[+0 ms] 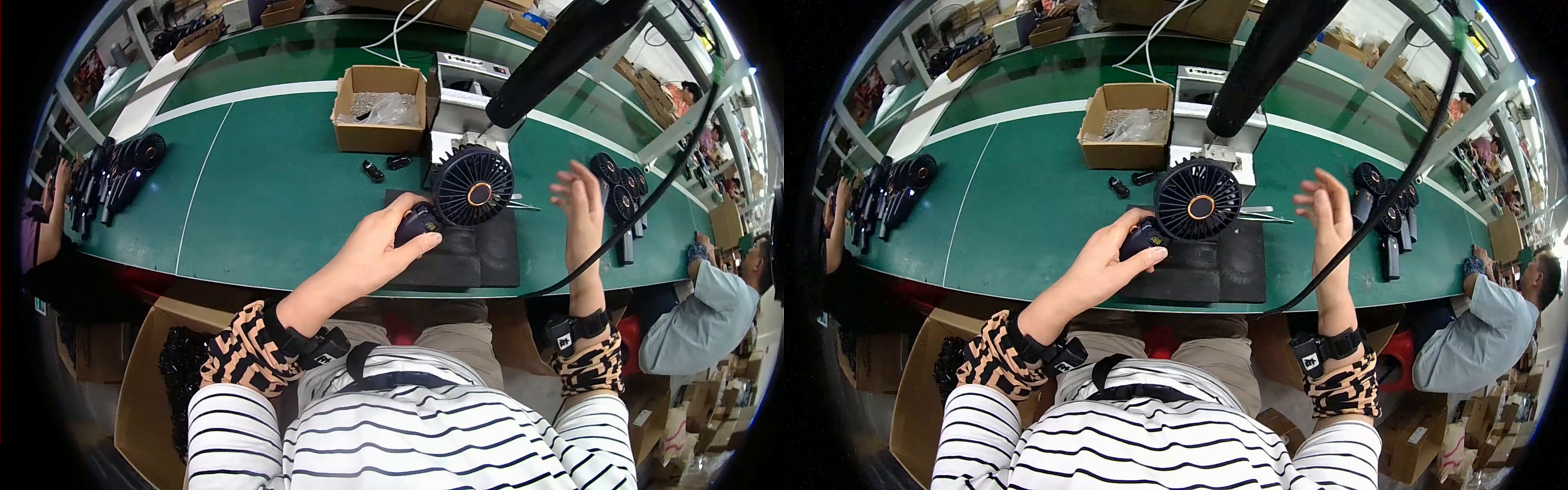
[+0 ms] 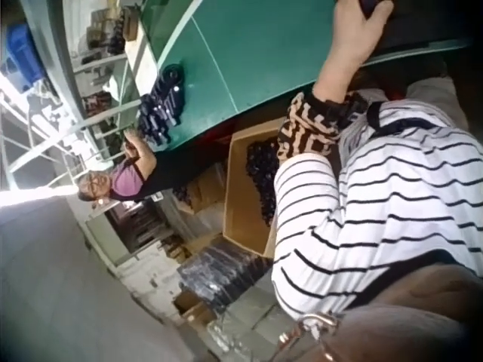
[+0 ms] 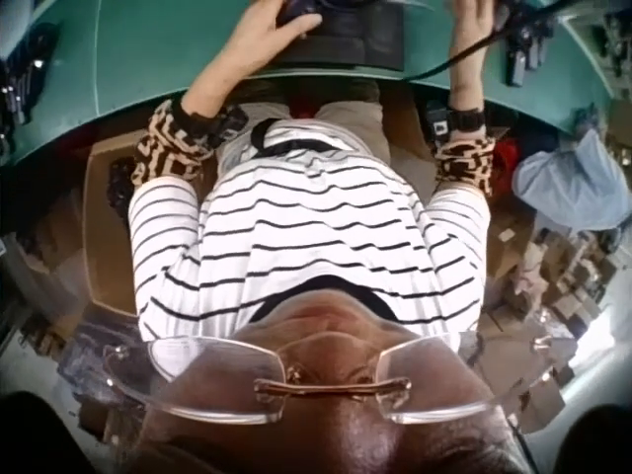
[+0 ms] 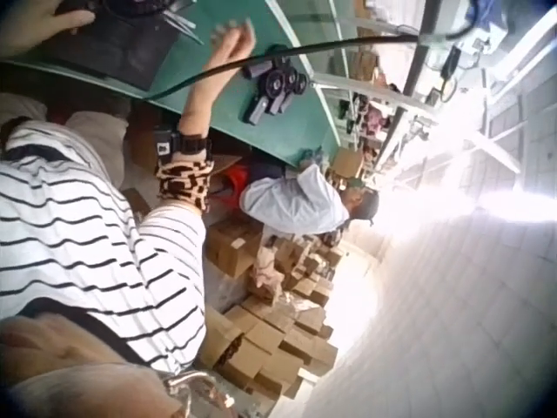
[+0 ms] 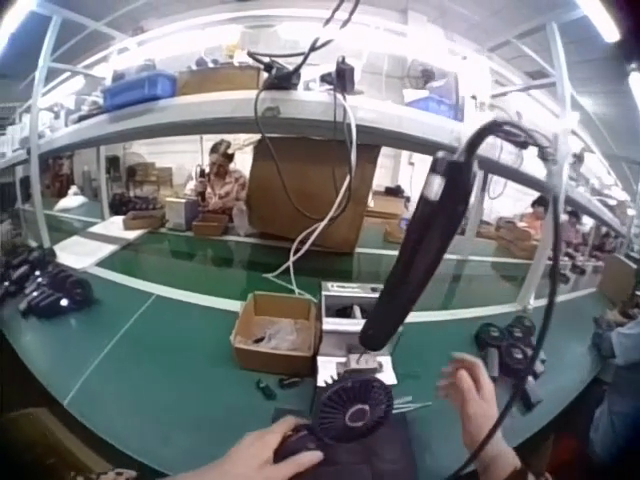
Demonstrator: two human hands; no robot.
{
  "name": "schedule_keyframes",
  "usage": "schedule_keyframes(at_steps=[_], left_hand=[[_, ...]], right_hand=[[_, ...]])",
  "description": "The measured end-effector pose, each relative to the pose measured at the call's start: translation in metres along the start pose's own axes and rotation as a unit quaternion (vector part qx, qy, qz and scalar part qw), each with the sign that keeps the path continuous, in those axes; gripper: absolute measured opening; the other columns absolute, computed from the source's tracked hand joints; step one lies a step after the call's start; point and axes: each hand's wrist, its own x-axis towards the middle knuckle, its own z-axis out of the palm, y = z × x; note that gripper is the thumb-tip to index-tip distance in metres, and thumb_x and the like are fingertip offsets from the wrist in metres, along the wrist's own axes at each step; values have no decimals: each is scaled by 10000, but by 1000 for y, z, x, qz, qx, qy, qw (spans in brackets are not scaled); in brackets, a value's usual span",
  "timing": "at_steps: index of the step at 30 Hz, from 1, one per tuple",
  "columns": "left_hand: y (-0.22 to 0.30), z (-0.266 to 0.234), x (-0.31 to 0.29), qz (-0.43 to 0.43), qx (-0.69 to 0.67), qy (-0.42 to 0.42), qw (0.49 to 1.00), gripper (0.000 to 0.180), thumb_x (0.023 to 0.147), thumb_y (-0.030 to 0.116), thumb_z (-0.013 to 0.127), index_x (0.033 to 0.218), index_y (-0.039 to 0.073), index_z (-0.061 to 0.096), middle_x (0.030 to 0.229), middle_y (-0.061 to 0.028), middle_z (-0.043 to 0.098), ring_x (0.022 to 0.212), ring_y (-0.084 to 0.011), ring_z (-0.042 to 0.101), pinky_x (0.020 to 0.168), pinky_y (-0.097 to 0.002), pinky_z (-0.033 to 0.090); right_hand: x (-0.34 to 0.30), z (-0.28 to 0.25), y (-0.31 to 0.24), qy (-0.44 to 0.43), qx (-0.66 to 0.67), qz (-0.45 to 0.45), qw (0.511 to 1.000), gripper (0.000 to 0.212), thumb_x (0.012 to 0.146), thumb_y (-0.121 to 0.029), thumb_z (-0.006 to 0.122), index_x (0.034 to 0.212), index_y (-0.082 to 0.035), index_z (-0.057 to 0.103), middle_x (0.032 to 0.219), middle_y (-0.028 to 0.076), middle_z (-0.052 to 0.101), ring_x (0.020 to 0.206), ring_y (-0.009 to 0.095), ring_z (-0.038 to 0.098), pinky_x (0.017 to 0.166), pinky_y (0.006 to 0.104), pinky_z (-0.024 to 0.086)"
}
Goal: Assemble handheld electric fans at a factory workstation using tools and fan components.
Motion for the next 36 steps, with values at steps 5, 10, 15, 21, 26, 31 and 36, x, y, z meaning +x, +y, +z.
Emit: schedule_keyframes(at_steps=[5,10,15,21,26,31,36], left_hand=[[-9,-16,-6,-74,-67,0,995,415,878,276,683,1139,-7,529,851,-101,611,728,-130,613,683,-288,492],[-27,-49,-13,-76,-64,67,993,357,878,246,684,1097,0,546,876,-69,607,669,-113,593,619,-277,493],[-72,-170,-28,-123,101,219,963,348,850,225,708,1075,-1,570,843,-72,626,675,-117,602,633,-303,512],[-183,-382,-81,-239,496,323,769,592,748,434,754,1199,68,640,1091,-173,678,1015,-320,652,883,-408,501],[-283,-512,-167,-313,443,379,750,587,733,335,794,1221,58,623,1069,-126,702,959,-258,665,880,-370,496],[-258,-463,-110,-66,581,372,721,508,863,205,691,1341,142,531,1303,-136,558,1179,-309,540,1009,-408,421],[-61,-190,-37,55,362,210,907,415,812,56,671,1220,42,598,1243,-136,578,1227,-284,505,1055,-369,367]], right_hand=[[-32,5,65,-25,-61,32,997,354,994,-216,527,1288,-19,506,1052,72,604,853,116,585,778,250,466],[-29,9,77,-71,-74,48,994,246,997,-144,511,1190,-6,576,948,32,616,818,89,563,752,221,442],[-32,-5,81,-61,-93,43,993,215,987,-134,523,1136,-3,606,978,46,620,864,103,572,788,238,465],[-37,-15,75,-59,-110,29,992,186,978,-94,525,1109,3,614,1004,49,630,904,115,593,800,247,485],[-29,0,73,-94,-41,106,989,187,981,-105,527,1111,7,602,952,49,643,880,117,611,794,257,500],[27,-80,60,108,-385,-144,905,256,874,-132,660,1120,-72,626,1044,89,638,979,224,588,874,338,461],[95,-138,88,84,-688,4,721,766,784,-514,694,1409,-172,411,1337,163,506,1221,326,494,997,484,380]])
